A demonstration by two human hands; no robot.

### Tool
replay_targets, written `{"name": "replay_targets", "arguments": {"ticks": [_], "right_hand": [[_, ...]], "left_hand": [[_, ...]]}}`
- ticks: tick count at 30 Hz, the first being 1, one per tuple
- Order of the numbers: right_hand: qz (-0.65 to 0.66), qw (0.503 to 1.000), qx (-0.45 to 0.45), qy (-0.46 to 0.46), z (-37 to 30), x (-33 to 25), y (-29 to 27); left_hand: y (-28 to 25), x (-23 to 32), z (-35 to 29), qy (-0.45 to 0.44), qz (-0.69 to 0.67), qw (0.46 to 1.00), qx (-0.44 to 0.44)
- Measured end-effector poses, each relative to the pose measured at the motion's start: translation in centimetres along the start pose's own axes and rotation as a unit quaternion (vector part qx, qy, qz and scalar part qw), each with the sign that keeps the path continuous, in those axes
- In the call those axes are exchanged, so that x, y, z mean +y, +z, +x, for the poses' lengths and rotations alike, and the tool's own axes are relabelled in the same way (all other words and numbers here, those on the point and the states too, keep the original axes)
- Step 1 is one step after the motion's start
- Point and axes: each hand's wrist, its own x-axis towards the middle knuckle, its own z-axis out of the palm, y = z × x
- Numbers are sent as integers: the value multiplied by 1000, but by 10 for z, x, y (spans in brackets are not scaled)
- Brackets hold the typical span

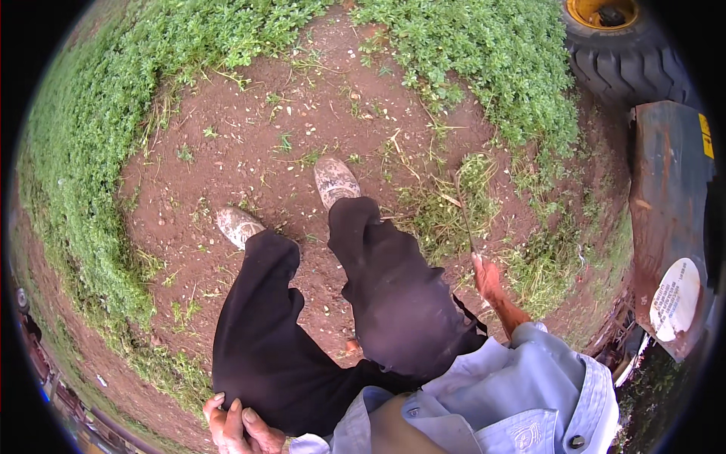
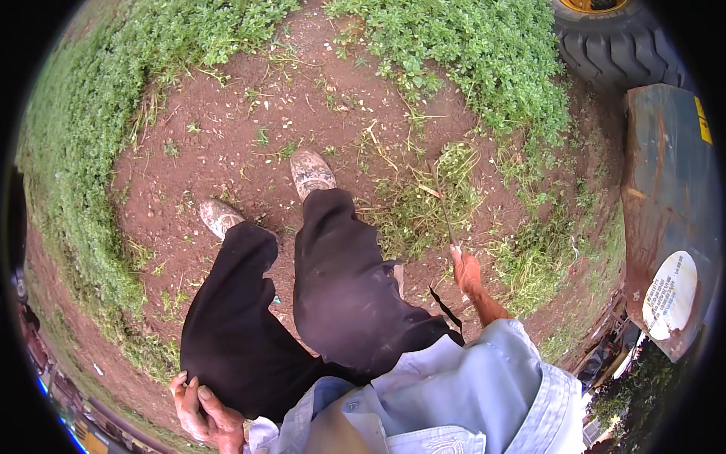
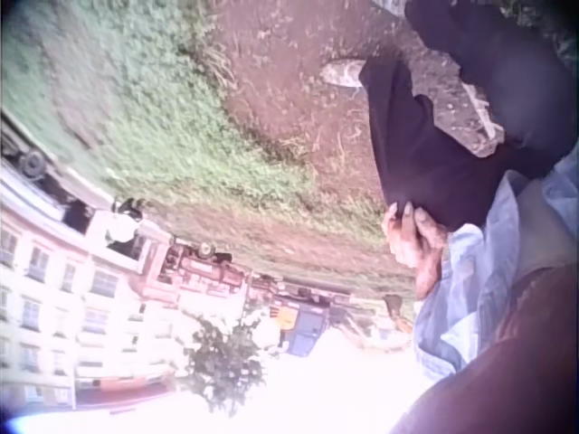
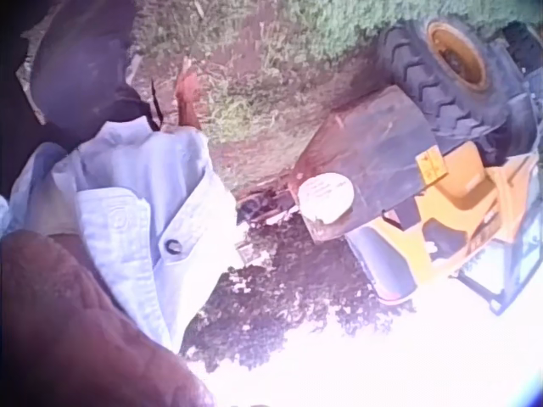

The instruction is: The person picks up a small stool and a hand weeder, sits down on the stool, and clears weeds from the ground using the hand weeder.

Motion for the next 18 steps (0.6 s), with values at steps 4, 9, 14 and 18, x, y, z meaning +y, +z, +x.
{"name": "replay_targets", "arguments": {"ticks": [4,9,14,18], "right_hand": [[81,989,-48,-118,76,-113,-8],[76,967,-24,-242,198,-266,-20],[57,965,66,-246,231,-207,-9],[47,999,-2,-9,128,-40,-1]], "left_hand": [[8,7,4,17,-4,1000,3],[12,17,5,20,0,1000,-13],[14,21,13,16,14,1000,3],[13,25,19,-1,20,1000,-16]]}}
